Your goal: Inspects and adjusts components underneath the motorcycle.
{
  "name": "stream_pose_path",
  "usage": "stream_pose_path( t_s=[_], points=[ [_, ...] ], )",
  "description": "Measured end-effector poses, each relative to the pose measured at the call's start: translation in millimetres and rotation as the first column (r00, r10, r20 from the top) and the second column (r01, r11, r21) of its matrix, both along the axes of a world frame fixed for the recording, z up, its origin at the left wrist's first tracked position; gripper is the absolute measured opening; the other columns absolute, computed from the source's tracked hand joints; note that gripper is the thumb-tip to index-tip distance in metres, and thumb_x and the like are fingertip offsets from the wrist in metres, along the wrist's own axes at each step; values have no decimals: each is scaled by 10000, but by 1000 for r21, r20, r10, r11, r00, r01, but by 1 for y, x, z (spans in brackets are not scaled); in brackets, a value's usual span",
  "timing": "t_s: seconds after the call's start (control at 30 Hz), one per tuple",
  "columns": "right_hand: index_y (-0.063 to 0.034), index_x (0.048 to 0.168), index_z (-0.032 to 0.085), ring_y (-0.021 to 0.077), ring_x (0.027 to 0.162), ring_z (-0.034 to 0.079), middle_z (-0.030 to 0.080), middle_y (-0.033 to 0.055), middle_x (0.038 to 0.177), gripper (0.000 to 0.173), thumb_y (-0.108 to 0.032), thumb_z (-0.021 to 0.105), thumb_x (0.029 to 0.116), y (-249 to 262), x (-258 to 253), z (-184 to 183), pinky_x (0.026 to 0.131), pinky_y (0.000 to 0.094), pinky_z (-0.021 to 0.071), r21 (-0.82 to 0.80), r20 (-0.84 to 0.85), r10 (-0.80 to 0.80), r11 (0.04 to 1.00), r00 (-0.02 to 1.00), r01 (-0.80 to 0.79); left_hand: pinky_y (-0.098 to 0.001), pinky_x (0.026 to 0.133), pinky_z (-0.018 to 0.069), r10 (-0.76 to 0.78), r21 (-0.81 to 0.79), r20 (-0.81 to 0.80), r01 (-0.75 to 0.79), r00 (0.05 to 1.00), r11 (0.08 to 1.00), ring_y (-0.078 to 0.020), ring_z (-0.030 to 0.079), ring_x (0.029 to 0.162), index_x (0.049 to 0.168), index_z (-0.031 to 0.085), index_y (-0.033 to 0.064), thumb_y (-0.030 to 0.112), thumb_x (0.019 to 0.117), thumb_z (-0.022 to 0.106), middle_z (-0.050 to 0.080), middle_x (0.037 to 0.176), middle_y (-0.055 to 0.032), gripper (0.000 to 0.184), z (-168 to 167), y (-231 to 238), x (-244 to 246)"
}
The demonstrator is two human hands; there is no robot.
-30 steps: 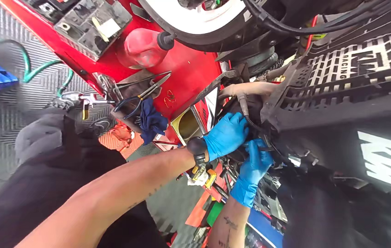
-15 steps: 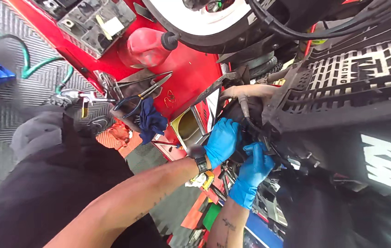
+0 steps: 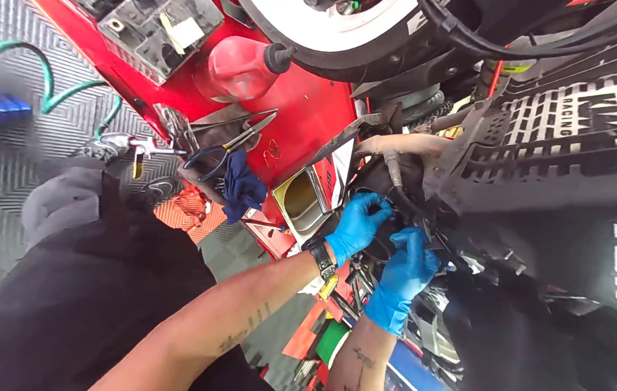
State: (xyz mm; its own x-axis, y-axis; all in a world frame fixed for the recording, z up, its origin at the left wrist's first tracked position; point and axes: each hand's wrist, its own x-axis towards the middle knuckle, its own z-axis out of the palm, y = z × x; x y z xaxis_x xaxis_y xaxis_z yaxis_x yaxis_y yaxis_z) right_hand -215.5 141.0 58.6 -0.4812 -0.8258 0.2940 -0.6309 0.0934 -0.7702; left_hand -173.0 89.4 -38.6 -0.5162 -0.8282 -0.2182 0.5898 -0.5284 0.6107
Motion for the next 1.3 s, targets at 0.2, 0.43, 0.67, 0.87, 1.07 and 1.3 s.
stream_pose_path(
  t_s=[0.2,0.43,0.67,0.87,1.07,1.3],
  points=[
    [-99,790,724,77,689,663,696,-18,729,311,-48,493,991,1,-4,0,684,225,563,-25,32,45,999,998,-44,-342,836,538,64,-1,104,-64,993,998,-174,639,911,980,693,24,186,940,630,655,951,-101,178,10,7,-7],
    [-97,782,726,70,670,658,699,-18,718,324,-35,483,986,-2,-1,0,673,221,561,-23,38,18,1000,999,-17,-283,995,516,33,61,-91,-27,995,998,-127,653,1093,1107,761,13,88,962,670,717,1117,-106,187,4,5,4],
    [-94,789,716,72,681,643,684,-21,728,320,-53,477,998,-2,-3,3,668,221,547,46,1,38,998,999,-38,-314,997,507,142,69,93,-149,986,986,-145,648,1091,965,805,89,148,903,750,735,1035,-53,102,16,10,-2],
    [-81,795,707,75,693,635,676,-18,741,327,-59,456,1003,-2,-4,3,672,219,541,59,-18,40,997,999,-39,-435,996,506,96,-219,411,-4,907,976,-319,654,1068,1027,728,-2,214,1008,567,697,1030,-178,271,20,1,-4],
    [-100,789,707,86,702,656,685,-16,734,348,-81,445,1017,0,-6,2,693,231,553,-12,42,42,999,998,-42,-398,986,505,194,-301,321,-94,927,949,-296,651,1049,1039,720,2,190,1007,536,694,1009,-169,266,6,8,-8],
    [-120,807,705,71,721,659,691,-32,756,339,-95,446,1024,1,-7,2,704,224,553,6,46,49,999,998,-49,-347,985,486,36,-173,83,-21,996,985,-231,609,1085,1042,736,34,196,956,684,666,1067,-142,192,-1,0,1]
  ],
)
